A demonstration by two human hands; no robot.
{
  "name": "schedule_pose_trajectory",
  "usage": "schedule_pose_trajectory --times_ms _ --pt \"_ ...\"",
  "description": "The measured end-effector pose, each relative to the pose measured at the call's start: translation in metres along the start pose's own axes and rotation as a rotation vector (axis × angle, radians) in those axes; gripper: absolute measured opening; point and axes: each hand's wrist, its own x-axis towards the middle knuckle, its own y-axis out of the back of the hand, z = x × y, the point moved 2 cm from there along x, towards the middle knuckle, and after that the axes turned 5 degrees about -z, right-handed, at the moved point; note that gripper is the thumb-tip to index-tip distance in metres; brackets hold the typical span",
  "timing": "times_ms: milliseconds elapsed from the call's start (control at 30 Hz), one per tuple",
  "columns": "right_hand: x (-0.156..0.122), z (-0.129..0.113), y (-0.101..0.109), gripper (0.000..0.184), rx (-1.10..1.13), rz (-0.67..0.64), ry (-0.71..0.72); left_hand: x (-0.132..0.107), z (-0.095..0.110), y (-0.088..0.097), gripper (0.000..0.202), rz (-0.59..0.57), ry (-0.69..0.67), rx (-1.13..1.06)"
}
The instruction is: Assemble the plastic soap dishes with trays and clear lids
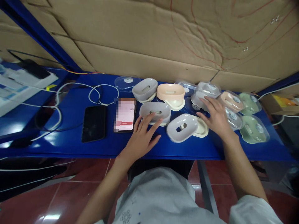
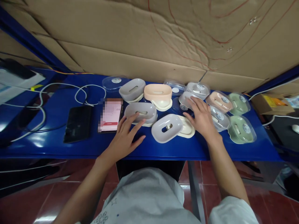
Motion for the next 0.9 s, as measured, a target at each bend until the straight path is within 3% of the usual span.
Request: schedule_pose_trajectory --times_ms 67,200,400,733,900 --pt "0.001 0.013 0.003 0.062 0.004 -0.023 -0.061 0.001 0.0 0.0 0.059 -0.006 -0.001 0.003" --pt "0.01 0.03 0.003 0.047 0.151 -0.084 -0.081 0.0 0.0 -0.001 0.059 -0.002 -0.006 0.019" --pt "0.019 0.034 -0.004 0.061 0.141 -0.077 -0.026 0.0 -0.001 -0.002 0.061 0.007 -0.004 0.005" --pt "0.032 0.044 0.008 0.063 0.53 -0.173 -0.267 0.002 -0.001 -0.002 0.061 0.008 0.0 -0.007" --pt "0.036 0.041 0.01 0.064 0.589 -0.193 -0.277 0.001 -0.002 -0.003 0.058 0.006 -0.006 -0.001"
